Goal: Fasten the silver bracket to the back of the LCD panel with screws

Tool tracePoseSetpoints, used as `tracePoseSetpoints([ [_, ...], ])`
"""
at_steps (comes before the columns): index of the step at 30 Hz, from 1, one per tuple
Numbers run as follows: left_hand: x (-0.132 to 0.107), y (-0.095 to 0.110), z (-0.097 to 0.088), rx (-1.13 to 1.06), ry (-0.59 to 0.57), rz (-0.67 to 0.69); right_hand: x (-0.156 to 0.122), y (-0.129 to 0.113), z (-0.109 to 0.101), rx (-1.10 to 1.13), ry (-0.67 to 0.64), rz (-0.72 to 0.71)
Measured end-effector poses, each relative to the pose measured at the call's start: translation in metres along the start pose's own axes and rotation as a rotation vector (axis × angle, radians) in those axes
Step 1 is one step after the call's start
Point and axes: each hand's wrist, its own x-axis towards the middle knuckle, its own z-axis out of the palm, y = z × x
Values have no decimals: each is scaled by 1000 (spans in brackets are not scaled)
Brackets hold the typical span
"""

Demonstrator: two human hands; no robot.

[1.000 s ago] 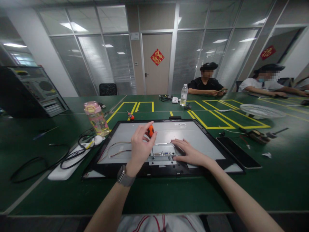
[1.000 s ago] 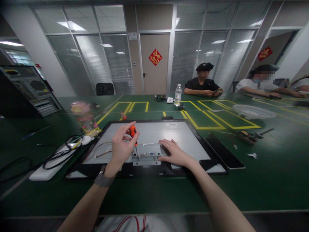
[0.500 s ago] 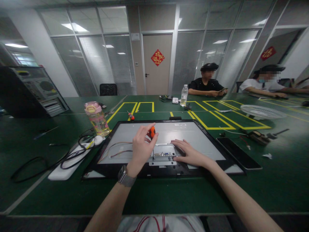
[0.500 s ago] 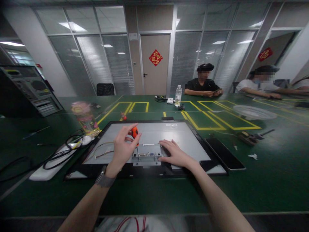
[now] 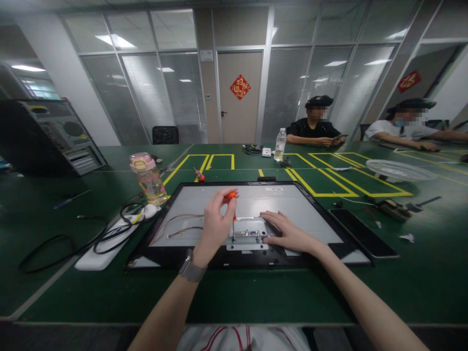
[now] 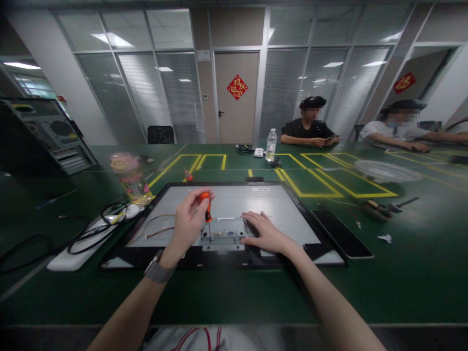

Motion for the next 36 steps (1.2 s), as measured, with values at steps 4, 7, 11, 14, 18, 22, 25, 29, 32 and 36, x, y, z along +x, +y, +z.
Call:
tracePoseSetpoints([
  [4, 2, 1, -1, 53, 69, 28, 0, -1, 0, 2, 2, -3],
  [7, 2, 1, -2, 71, 88, 33, 0, -2, 0, 10, -3, 5],
  [11, 2, 2, -3, 27, 62, 3, 0, -3, -1, 6, -9, 10],
  [14, 2, 3, -2, 41, 96, -15, 1, -2, -1, -9, -12, 15],
  [18, 3, 4, -2, 51, 137, -21, 1, 1, 1, -4, -18, 21],
  [22, 2, 4, -3, 3, 110, -12, 0, 3, 2, 0, -14, 6],
  [25, 2, 3, -3, 25, 135, -21, 0, 2, 1, 5, -15, 12],
  [29, 2, 3, -4, 13, 138, -16, 0, -2, -1, 11, -23, 25],
  [32, 2, 5, -5, -36, 122, -34, -1, -6, -3, 10, -34, 40],
  [36, 2, 6, -4, 4, 163, -49, -1, -8, -4, 11, -42, 48],
])
